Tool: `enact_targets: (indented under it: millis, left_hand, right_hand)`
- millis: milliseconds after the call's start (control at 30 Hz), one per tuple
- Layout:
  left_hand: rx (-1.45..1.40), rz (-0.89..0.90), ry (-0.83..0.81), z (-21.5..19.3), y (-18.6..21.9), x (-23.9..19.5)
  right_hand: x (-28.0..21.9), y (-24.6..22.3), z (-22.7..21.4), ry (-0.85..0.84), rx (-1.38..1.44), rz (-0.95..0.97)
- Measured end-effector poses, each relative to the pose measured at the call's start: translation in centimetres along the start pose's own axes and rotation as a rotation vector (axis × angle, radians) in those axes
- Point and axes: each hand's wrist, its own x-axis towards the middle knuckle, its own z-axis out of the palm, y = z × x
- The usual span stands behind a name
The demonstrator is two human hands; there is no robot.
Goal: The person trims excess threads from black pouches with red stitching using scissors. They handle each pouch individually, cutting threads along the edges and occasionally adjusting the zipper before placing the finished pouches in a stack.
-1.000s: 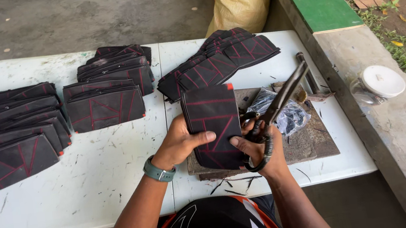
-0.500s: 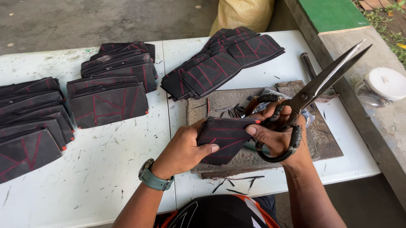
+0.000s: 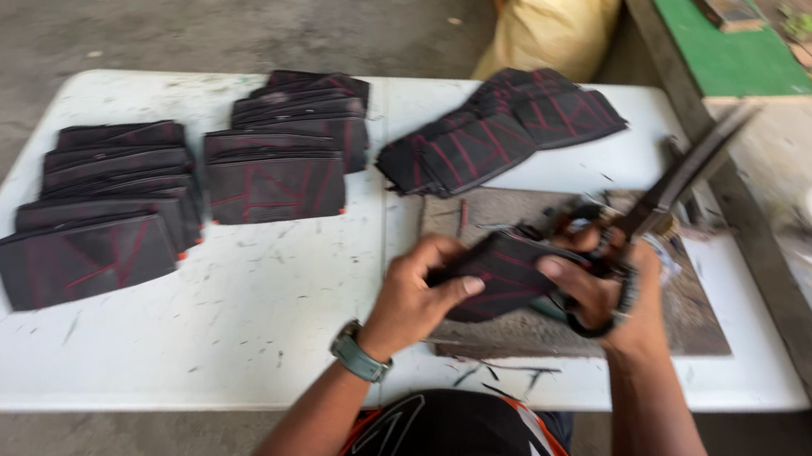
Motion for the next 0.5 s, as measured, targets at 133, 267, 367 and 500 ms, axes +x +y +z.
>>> enact_targets:
  millis: [133,267,367,500]
  left_hand:
    - [0.078,-0.104,0.077,-2.4,-0.8,-1.5]
    - [0.27,-0.305,0.046,-10.6,-1.8,-0.7]
    - [0.724,-0.343,-0.069,-16.1,-2.8,1.0]
    - [0.938,-0.493,-0.129,-19.6,-5.1,3.2]
  right_hand:
    - [-0.4,1.6,-2.1,-0.003,0.195,0.005]
    - [-1.9,3.9,-6.0,0.157,0.004,0.101]
    - [-2.9,5.9,-8.5,0.244,-0.105,0.2]
    - [-4.0,7.8,-9.9,0.247,-0.143,0.275]
